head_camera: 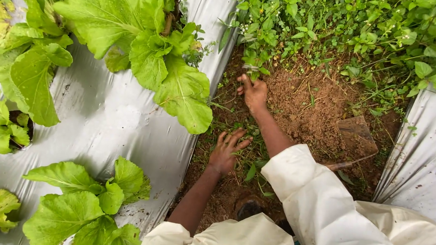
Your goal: The person removes weeds by hand from the soil between rows of lettuce plants growing in plastic-covered raised beds. They gather the pulled weeds into a pile and occasionally use a small hand hoe to loosen the soil around the plants.
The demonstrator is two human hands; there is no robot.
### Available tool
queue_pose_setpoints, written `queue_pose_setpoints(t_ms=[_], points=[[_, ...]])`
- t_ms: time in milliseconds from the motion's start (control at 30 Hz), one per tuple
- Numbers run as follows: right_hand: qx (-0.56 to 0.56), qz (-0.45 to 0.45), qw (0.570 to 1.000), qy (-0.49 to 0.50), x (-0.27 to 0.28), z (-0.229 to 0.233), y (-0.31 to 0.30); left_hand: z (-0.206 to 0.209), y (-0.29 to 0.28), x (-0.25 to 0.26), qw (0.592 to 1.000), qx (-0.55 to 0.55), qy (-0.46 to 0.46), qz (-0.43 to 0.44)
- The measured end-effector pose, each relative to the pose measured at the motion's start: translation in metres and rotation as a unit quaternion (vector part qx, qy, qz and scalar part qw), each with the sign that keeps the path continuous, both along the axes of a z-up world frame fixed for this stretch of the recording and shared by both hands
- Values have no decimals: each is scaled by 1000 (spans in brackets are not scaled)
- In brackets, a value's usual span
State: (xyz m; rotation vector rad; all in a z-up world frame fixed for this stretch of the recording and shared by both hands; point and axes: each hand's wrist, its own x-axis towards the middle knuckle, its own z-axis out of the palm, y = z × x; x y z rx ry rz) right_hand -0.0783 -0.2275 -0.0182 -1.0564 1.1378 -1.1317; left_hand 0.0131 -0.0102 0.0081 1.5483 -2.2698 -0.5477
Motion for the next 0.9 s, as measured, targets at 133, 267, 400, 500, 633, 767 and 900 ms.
queue_pose_setpoints(t_ms=[133,267,400,500,633,767,900], points=[[18,6,1000,20,-6,37,19,22,-3,2,1000,11,12,-8],[-101,-18,986,130,-36,96,23,38,-3,0,1000,-5,7,-9],[-145,128,944,267,-35,138,12,38,-7,0,1000,3,-19,-18],[-150,221,889,372,-5,127,14,49,-7,0,1000,3,-17,-15],[-209,198,873,394,19,35,1,24,-4,-3,999,-5,-44,4],[-228,151,883,381,27,21,-2,8,-2,0,1000,10,-22,-10],[-93,48,929,354,20,67,-2,19,-4,2,1000,15,-11,-10]])
